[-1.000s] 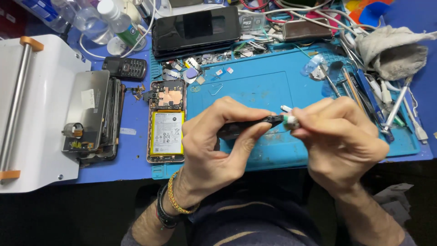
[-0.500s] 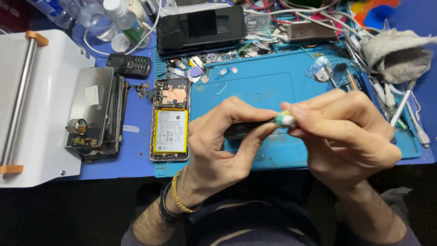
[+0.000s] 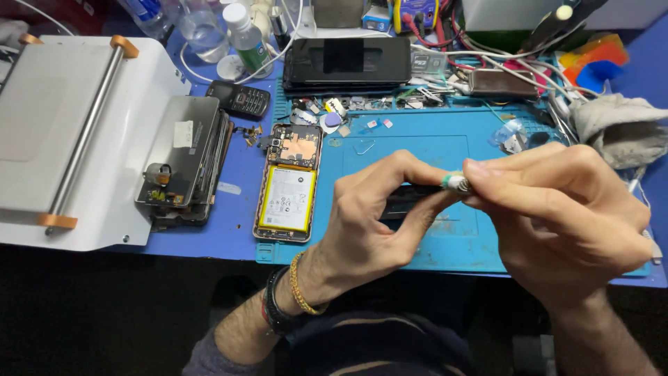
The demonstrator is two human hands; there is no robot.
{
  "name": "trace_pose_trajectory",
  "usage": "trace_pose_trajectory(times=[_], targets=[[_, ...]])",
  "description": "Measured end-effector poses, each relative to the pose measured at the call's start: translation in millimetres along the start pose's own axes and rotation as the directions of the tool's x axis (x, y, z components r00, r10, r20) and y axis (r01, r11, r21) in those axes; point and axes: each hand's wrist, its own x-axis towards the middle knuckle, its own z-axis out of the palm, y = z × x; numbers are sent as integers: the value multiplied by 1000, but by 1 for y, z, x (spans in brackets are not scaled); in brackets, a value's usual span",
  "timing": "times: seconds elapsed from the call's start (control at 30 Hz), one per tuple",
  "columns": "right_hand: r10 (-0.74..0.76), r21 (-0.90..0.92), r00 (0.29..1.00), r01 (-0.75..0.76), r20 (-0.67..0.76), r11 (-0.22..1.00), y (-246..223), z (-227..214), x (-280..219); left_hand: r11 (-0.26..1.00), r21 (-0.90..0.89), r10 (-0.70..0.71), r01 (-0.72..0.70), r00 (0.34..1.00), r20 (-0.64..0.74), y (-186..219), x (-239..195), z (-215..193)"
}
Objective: Repairing a mobile phone by prying the chassis and cleaning internal components.
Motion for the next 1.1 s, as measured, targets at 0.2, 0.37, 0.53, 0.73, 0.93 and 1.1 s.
trace_pose_trajectory(times=[0.2,0.37,0.53,0.73,0.93,1.1], targets=[[11,-1,1000,-11,17,1000,9,-4,-5,1000,-19,-24,24,1000,-7,3,1,0],[-31,-38,999,33,38,999,6,-8,-1,999,-34,-11,12,1000,17,1,1,-1],[22,-56,997,-18,71,998,19,-10,-10,998,-63,21,-22,1000,-16,0,-4,-4],[243,186,970,-234,-29,954,32,-31,-27,999,-53,-6,7,999,33,-2,0,-3],[15,18,991,-18,132,1000,-4,-20,16,1000,1,-8,8,999,40,0,0,-2],[-52,-68,962,72,267,995,-1,-32,17,1000,-10,-11,12,999,53,-5,-2,-1]])
